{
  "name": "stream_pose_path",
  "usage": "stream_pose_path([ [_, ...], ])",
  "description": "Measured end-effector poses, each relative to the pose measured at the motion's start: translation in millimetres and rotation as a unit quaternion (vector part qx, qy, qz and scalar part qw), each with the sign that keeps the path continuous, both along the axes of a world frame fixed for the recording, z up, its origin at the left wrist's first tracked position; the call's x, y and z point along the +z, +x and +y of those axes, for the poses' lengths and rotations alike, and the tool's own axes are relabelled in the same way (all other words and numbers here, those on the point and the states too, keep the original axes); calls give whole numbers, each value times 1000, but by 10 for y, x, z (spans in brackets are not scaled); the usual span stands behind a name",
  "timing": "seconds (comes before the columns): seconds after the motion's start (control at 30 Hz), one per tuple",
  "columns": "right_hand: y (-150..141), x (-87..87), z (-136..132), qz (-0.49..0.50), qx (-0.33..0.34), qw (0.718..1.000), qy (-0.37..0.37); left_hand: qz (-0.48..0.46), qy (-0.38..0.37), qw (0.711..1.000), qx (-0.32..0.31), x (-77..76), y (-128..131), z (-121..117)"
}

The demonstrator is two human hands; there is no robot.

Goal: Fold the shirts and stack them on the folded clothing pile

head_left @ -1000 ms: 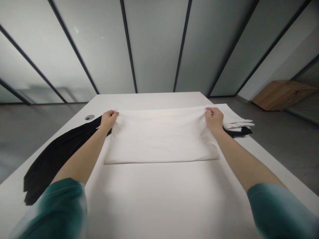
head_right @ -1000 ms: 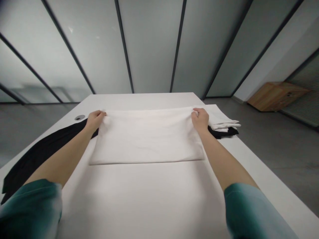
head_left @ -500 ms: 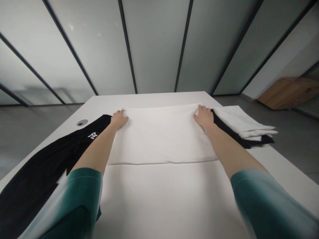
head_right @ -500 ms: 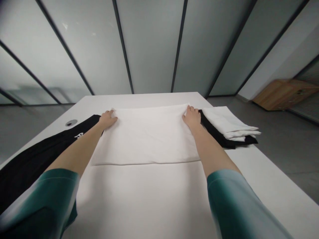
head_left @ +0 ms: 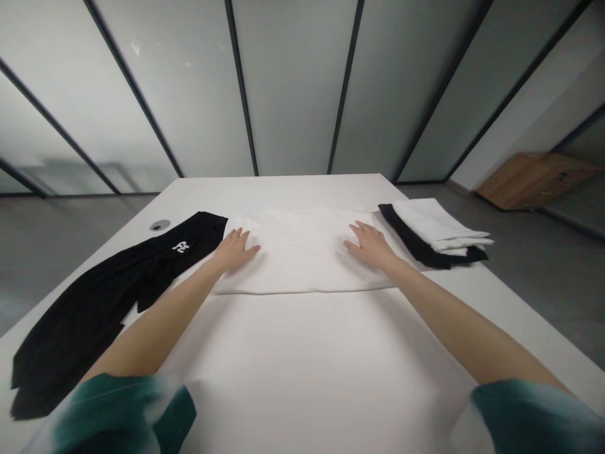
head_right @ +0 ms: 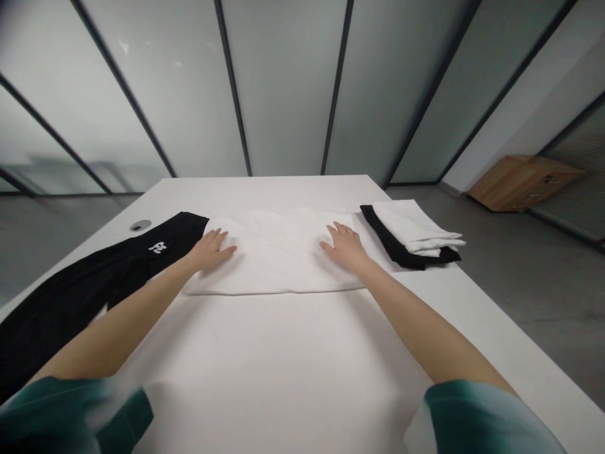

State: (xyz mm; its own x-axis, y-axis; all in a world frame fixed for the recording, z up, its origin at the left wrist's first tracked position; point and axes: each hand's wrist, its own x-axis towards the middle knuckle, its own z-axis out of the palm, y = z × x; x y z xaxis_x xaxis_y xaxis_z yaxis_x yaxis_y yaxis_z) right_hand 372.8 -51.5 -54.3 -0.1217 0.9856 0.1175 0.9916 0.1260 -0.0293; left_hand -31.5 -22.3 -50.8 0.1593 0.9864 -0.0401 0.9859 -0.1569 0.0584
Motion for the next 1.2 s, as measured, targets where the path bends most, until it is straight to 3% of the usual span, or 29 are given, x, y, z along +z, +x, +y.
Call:
stream_pose_path([
  [0.07,-110,-57,-312,5,8,999,-39,3,-16,1000,-8,-44,10,-274],
  [0.17,-247,-185,-679,2,-34,995,-89,9,-19,1000,0,-117,-9,-583],
  [0.33,-342,-308,-878,-7,-59,994,-95,31,2,999,-8,-192,-26,-770],
  [0.53,-263,-327,-769,-8,-39,994,-103,52,0,999,-6,-189,-8,-781],
  [0.7,-47,-248,-431,-17,3,995,-97,82,24,996,3,-59,172,-1086],
  [0.77,6,-169,-257,-17,-50,997,-59,88,6,996,-4,71,308,-1262],
  [0.87,-32,-43,-89,6,-150,988,22,48,-51,994,-81,290,511,-1400],
  [0.93,-142,13,-89,35,-152,986,52,0,-38,990,-136,373,604,-1342],
  [1.0,-301,27,-180,62,-126,989,41,-26,19,989,-147,358,650,-1167],
  [1.07,-482,-8,-326,76,-108,991,-2,-20,55,991,-121,250,653,-929],
  [1.2,-764,-170,-570,71,-105,988,-93,7,-9,996,-83,-51,611,-569],
])
